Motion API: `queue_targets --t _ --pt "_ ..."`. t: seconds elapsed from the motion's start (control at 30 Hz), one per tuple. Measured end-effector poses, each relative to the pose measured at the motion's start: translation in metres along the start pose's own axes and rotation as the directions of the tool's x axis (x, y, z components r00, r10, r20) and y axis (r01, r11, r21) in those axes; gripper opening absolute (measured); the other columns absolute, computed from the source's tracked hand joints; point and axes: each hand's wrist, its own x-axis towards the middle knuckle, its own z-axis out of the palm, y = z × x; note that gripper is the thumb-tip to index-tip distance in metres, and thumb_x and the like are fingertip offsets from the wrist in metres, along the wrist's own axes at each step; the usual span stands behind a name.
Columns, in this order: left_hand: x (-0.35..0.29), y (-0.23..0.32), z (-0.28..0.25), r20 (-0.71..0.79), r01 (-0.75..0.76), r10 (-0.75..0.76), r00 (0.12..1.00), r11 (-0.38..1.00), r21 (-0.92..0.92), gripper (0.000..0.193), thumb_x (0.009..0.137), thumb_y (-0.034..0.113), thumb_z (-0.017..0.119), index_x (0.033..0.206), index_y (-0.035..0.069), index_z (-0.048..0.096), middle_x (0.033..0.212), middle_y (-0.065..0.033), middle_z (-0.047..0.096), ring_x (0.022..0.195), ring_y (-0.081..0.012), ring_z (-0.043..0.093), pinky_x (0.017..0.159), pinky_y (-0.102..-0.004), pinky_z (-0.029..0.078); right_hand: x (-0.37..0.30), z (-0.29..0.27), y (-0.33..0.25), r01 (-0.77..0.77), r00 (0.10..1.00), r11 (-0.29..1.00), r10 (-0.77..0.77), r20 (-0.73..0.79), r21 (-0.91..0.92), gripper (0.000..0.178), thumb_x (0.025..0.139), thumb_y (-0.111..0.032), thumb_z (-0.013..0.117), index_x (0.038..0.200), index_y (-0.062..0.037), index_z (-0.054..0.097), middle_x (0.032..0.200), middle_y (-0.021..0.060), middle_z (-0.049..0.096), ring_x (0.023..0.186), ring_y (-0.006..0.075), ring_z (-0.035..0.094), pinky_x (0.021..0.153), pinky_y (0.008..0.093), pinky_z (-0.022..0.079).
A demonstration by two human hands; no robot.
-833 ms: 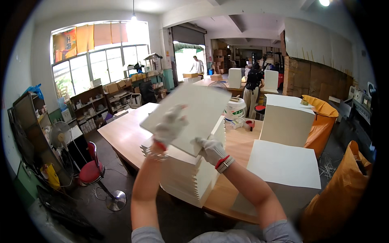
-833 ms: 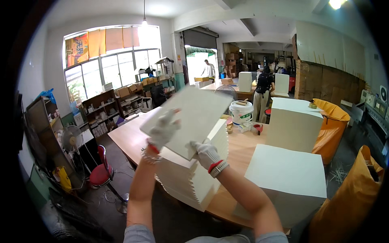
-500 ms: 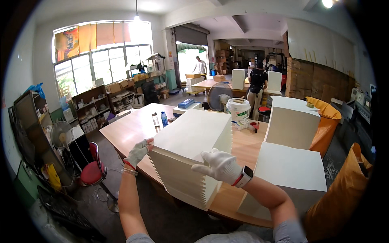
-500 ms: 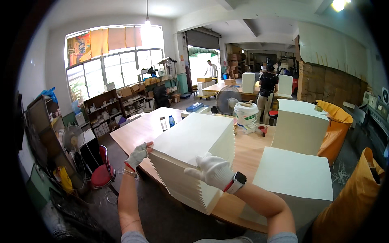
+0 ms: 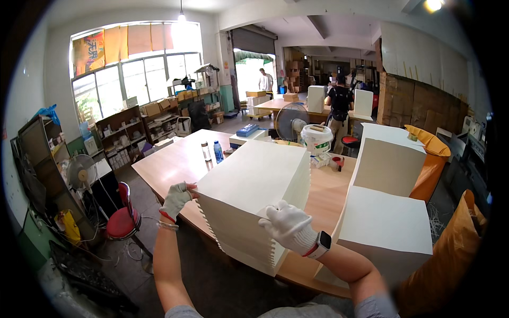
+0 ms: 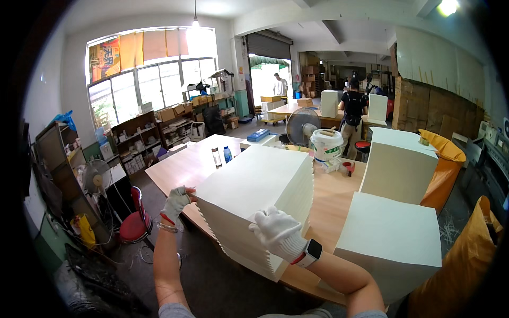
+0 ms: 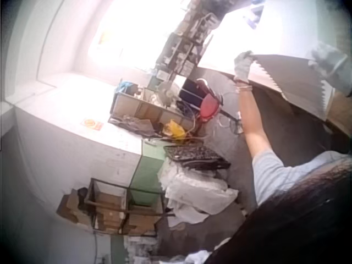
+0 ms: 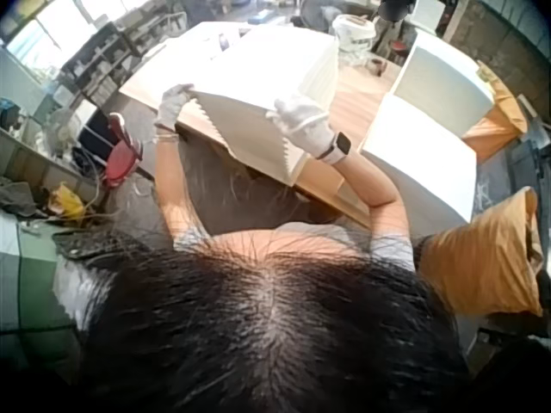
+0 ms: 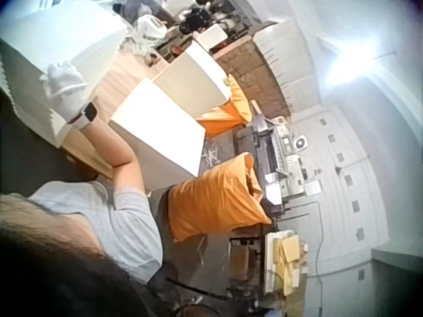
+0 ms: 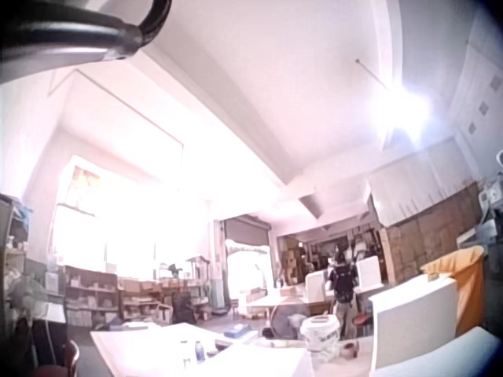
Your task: The person repeatedly picks up small stacks of white paper sheets from a table and places them onto a growing pile. They wear white gloves and handle the paper with both hands, aligning the edges before setting each batch down. The process is continuous and repetitive throughout the clip.
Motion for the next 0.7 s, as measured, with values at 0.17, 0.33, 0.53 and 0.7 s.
queue_targets --t 0.17,0.33,0.53,0.7 --pt "0.004 0.001 -0.004 0.046 0.024 -0.026 0.999 0.999 0.048 0.031 0.084 -0.004 0.075 0.114 -0.004 0.070 0.101 -0.0106 0.074 0.092 -0.0178 0.070 0.084 -0.0287 0.057 -0.004 0.009 0.007 0.066 0.994 0.997 -0.062 -0.095 0.038 0.030 0.095 -0.032 0.066 0.100 -0.0031 0.061 0.091 0.0191 0.063 0.082 0.0371 0.066 0.068 0.0447 0.055" --pt "-0.003 0.011 0.001 -0.082 -0.083 0.109 0.991 0.960 0.269 0.044 0.088 -0.002 0.073 0.130 -0.003 0.060 0.120 -0.0143 0.069 0.109 -0.0195 0.066 0.095 -0.0312 0.054 -0.034 -0.021 0.023 0.125 0.986 0.956 -0.089 -0.142 0.265 0.031 0.096 -0.026 0.067 0.118 -0.0035 0.063 0.097 0.0172 0.066 0.085 0.0359 0.067 0.072 0.0437 0.055" --pt "-0.055 0.082 0.114 -0.262 -0.581 0.717 0.646 0.684 0.441 0.042 0.092 -0.003 0.064 0.134 -0.002 0.058 0.130 -0.0167 0.063 0.123 -0.0281 0.061 0.105 -0.0398 0.050 -0.236 -0.047 0.143 -0.102 0.933 0.908 -0.054 -0.356 -0.406 0.033 0.094 -0.019 0.070 0.123 -0.0048 0.064 0.116 0.0159 0.069 0.096 0.0285 0.069 0.084 0.0407 0.057" --pt "-0.114 0.175 0.271 0.419 -0.881 0.812 0.405 0.470 -0.059 0.032 0.081 0.010 0.073 0.111 0.006 0.066 0.109 -0.0110 0.070 0.101 -0.0322 0.068 0.091 -0.0431 0.057 -0.354 -0.112 0.181 -0.585 0.704 0.704 0.194 -0.683 -0.403 0.020 0.095 -0.012 0.063 0.114 -0.0047 0.065 0.109 0.0161 0.064 0.098 0.0364 0.062 0.081 0.0448 0.052"
